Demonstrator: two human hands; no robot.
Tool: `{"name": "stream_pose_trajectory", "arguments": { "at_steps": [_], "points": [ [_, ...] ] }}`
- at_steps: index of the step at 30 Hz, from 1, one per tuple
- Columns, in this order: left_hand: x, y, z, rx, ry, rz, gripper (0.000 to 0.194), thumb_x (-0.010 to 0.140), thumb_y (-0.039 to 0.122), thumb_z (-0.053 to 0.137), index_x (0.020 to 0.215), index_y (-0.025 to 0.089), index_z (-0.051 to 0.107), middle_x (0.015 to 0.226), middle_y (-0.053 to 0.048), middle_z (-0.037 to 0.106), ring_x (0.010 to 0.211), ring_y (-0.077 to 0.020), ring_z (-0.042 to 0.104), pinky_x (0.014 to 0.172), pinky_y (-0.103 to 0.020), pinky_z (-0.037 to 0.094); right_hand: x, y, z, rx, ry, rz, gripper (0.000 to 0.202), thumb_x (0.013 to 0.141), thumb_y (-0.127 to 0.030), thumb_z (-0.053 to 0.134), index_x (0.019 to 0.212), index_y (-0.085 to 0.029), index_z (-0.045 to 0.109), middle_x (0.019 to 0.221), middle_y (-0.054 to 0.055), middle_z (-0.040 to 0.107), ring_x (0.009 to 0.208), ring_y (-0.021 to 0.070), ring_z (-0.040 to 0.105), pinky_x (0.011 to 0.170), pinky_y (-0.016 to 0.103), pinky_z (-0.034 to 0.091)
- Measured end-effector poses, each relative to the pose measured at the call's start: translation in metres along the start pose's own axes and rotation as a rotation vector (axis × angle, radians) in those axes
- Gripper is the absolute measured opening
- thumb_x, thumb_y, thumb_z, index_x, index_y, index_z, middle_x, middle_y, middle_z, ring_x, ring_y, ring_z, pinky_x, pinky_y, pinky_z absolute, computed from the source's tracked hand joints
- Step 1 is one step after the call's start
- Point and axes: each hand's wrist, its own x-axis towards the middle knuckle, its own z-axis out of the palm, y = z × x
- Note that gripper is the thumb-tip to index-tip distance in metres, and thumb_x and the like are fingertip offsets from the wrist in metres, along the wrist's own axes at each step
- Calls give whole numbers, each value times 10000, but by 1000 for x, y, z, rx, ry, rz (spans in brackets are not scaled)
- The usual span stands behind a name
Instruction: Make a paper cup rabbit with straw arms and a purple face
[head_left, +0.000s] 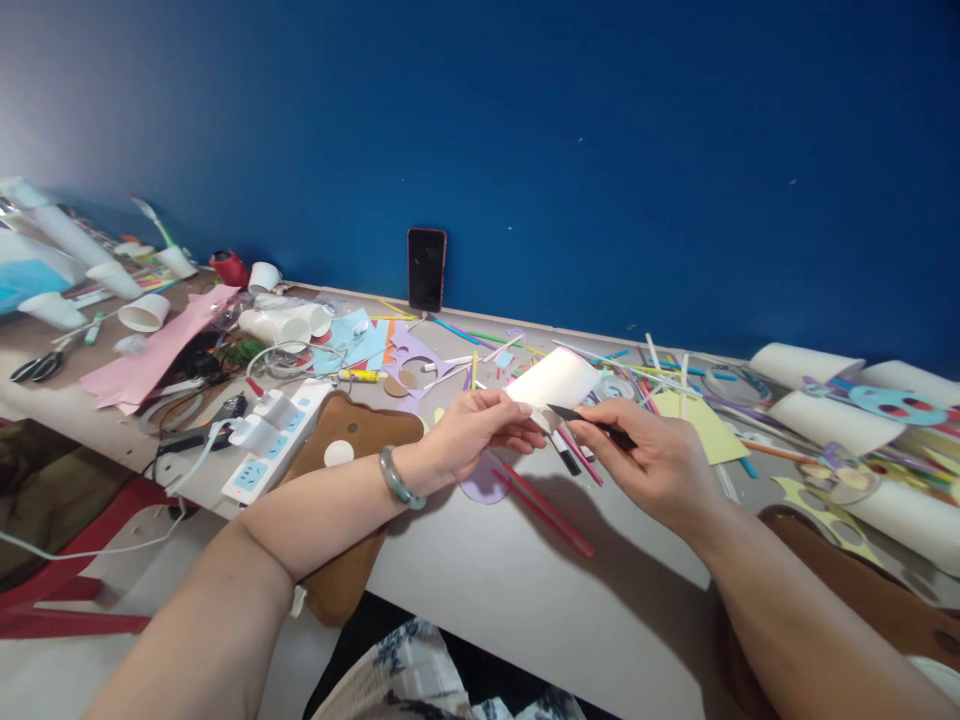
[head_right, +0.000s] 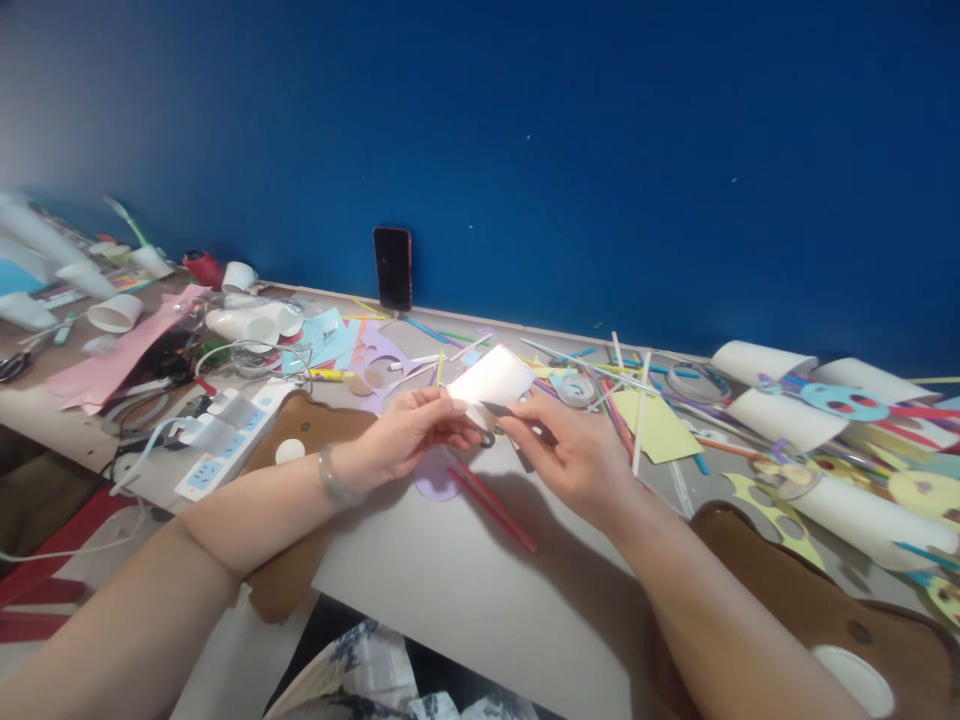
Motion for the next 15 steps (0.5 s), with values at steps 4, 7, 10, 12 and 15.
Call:
{"name": "stream_pose_trajectory", "arguments": {
  "at_steps": [4,7,10,12,15],
  "points": [
    [0,2,0,23,2,17,291,765,344,818,757,124,627,702,-59,739,680,-132,727,665,-243,562,-1,6,-4,-139,27,-116,99,952,-320,676,1004,-237,667,751,15,755,557,162,660,532,283,433],
    [1,4,-1,96,2,33,275,795,337,794,765,125,621,724,-57,739,670,-122,720,650,-233,556,0,6,-4,-233,21,-208,84,957,-292,667,1002,-223,656,761,31,765,582,180,676,537,289,421],
    [2,4,-2,156,-4,46,262,828,331,768,775,128,611,749,-58,741,662,-111,712,649,-230,553,1,5,-4,-255,10,-216,76,968,-290,651,1003,-223,641,705,11,740,506,162,620,503,292,378],
    [2,5,-2,175,-7,61,257,844,322,751,761,135,596,742,-53,735,658,-108,707,648,-229,552,1,5,-3,-252,9,-211,82,973,-296,644,1011,-224,637,695,4,733,484,154,599,502,291,371],
    [0,5,-1,187,-7,69,226,867,285,724,757,137,592,735,-46,732,663,-105,706,660,-231,556,2,5,-2,-241,20,-210,81,988,-302,624,1002,-221,627,697,-1,731,469,143,588,495,283,365]
  ]
}}
